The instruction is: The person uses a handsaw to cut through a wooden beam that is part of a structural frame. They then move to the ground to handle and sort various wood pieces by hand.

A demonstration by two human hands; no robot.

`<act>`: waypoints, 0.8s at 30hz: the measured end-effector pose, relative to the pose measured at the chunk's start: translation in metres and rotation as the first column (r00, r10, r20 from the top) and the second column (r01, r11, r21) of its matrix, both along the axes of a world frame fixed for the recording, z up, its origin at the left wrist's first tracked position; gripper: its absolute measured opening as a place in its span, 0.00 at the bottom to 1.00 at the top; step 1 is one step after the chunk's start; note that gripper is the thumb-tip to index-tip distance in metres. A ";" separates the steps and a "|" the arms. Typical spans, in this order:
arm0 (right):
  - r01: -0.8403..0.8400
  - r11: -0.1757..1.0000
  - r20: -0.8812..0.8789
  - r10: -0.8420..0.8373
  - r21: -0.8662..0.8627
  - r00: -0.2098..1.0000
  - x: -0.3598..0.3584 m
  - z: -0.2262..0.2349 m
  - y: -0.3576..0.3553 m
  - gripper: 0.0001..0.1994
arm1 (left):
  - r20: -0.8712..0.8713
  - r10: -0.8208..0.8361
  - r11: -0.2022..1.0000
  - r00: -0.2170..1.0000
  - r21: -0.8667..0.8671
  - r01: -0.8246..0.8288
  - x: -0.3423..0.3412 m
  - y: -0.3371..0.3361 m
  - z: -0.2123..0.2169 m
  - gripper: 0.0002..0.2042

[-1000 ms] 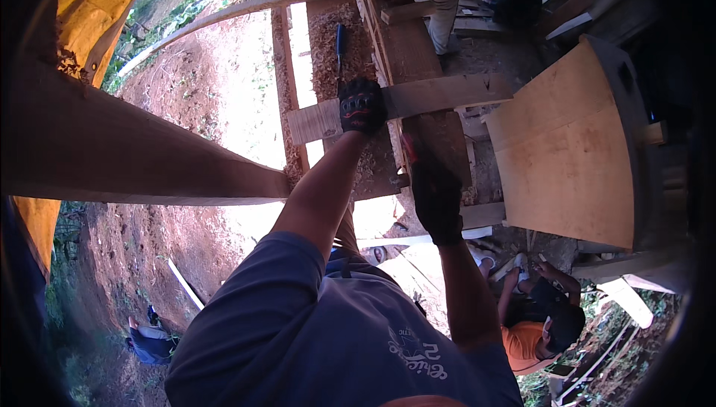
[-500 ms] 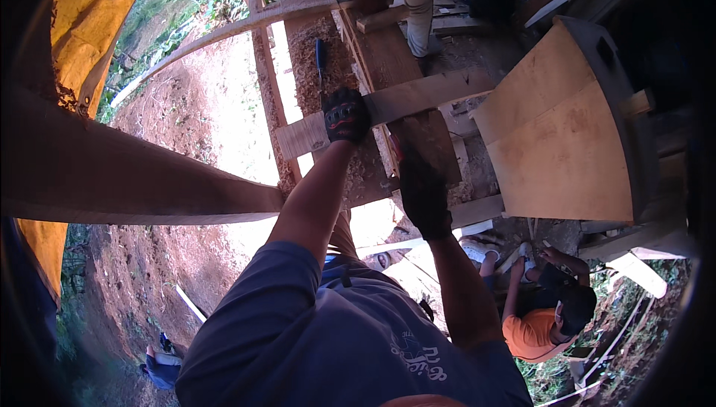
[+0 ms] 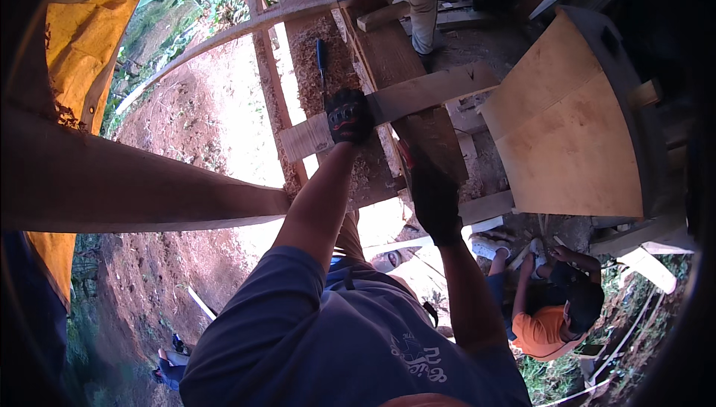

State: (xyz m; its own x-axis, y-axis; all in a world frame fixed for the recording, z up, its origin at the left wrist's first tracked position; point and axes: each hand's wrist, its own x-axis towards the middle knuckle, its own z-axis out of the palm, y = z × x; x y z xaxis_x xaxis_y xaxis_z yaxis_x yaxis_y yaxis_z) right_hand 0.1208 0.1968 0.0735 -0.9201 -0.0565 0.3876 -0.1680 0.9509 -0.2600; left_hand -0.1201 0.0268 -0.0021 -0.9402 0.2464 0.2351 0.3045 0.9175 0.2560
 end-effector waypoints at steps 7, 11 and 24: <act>0.029 1.000 0.059 -0.029 -0.003 0.998 0.037 0.003 0.005 0.21 | -0.028 0.038 0.999 0.999 0.027 -0.037 -0.009 0.003 -0.013 0.12; 0.104 0.945 0.358 0.015 -0.310 0.933 0.073 0.085 0.000 0.24 | -0.090 0.061 0.998 0.994 -0.026 -0.063 -0.002 -0.013 -0.016 0.12; -0.008 0.996 0.108 0.017 -0.085 0.994 0.048 0.065 -0.003 0.22 | -0.086 0.050 0.995 0.995 -0.082 -0.057 -0.009 -0.003 -0.015 0.13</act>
